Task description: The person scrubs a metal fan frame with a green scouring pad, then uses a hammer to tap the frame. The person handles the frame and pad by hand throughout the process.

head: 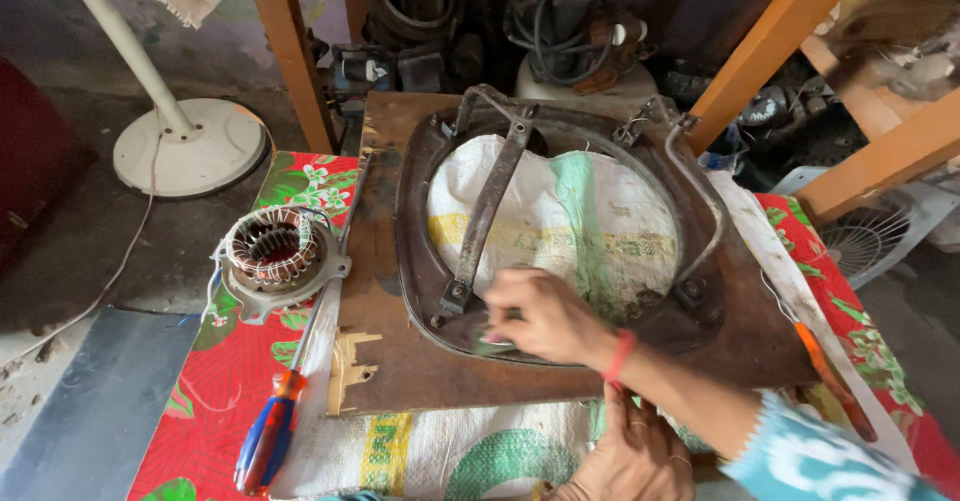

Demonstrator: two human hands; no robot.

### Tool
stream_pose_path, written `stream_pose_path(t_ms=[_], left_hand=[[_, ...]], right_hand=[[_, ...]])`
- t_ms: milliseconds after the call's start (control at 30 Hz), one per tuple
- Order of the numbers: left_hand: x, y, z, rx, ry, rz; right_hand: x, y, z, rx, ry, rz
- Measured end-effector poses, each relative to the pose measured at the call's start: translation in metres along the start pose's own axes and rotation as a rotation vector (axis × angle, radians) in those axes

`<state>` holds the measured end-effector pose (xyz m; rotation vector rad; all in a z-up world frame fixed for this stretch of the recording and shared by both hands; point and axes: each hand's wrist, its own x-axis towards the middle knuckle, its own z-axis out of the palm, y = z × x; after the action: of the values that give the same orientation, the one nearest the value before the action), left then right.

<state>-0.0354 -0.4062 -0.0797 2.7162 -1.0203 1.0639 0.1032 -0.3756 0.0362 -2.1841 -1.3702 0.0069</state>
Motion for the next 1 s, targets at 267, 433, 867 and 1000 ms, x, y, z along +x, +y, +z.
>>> stream_pose_path(t_ms=[267, 433, 867, 1000], left_hand=[[0.005, -0.016, -0.026, -0.138, -0.008, 0.011], [0.006, -0.01, -0.022, -0.135, -0.056, 0.009], [0.004, -0.02, -0.029, -0.157, -0.068, 0.054], [0.003, -0.016, -0.024, -0.184, -0.006, 0.031]], right_hand=[[-0.029, 0.02, -0.029, 0.091, -0.156, 0.039], [-0.08, 0.036, -0.075, 0.122, -0.125, 0.175], [0.013, 0.0, -0.004, 0.16, -0.094, 0.015], [-0.028, 0.009, -0.03, 0.052, -0.1, 0.063]])
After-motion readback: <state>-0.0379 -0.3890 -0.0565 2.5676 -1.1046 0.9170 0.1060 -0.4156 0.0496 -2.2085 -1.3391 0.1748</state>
